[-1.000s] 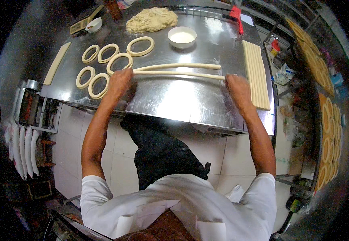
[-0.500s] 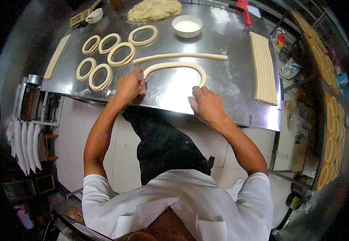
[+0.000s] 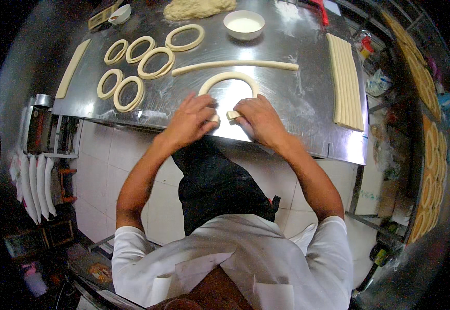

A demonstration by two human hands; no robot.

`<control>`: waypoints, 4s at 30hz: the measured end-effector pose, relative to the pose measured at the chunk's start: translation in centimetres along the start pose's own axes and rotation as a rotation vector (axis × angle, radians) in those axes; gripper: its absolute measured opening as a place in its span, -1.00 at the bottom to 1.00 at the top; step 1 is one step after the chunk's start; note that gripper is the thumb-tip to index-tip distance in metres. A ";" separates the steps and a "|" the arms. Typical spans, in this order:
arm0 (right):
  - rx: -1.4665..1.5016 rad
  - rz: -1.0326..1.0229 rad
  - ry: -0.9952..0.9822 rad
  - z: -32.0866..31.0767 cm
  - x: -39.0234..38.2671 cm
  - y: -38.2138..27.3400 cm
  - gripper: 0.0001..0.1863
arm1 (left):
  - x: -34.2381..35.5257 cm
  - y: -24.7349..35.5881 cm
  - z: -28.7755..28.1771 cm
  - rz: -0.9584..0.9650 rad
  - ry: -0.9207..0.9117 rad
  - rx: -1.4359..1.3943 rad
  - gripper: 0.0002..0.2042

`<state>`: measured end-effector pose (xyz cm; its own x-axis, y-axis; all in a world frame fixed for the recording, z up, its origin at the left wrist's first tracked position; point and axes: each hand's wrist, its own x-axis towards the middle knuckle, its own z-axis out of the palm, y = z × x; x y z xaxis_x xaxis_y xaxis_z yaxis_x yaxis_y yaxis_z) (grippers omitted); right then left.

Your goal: The person shapes long strips of dough into circular rings by hand on a stainless steel table. They repeatedly roll the dough, form the ends into a loop, and place the finished rings on the table. The person also handles a stack of pre-cut dough strips.

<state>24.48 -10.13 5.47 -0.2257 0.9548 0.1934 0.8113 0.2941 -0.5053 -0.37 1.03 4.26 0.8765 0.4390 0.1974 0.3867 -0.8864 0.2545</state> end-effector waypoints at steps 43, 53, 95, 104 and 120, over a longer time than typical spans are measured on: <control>-0.082 0.000 0.048 1.0 -0.6 1.1 -0.79 | 1.6 1.4 3.7 0.113 0.260 0.086 -0.70; -0.081 -0.026 0.124 2.2 -0.3 1.5 -0.82 | 1.4 1.7 3.7 -0.092 0.224 -0.262 -0.83; -0.083 -0.187 0.168 2.7 0.8 1.2 -0.74 | 1.4 1.3 2.2 -0.119 0.097 -0.297 -0.77; -0.002 -0.134 0.240 2.8 0.3 1.6 -0.78 | 2.3 1.7 1.1 -0.041 0.008 -0.332 -0.72; -0.006 -0.069 0.150 2.5 -1.2 2.9 -0.68 | 2.2 1.0 4.3 0.013 0.155 -0.351 -0.82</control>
<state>25.73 -10.37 1.66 -0.1985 0.9149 0.3516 0.7999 0.3585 -0.4813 3.20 0.47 0.93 0.8168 0.4687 0.3366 0.2307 -0.7999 0.5541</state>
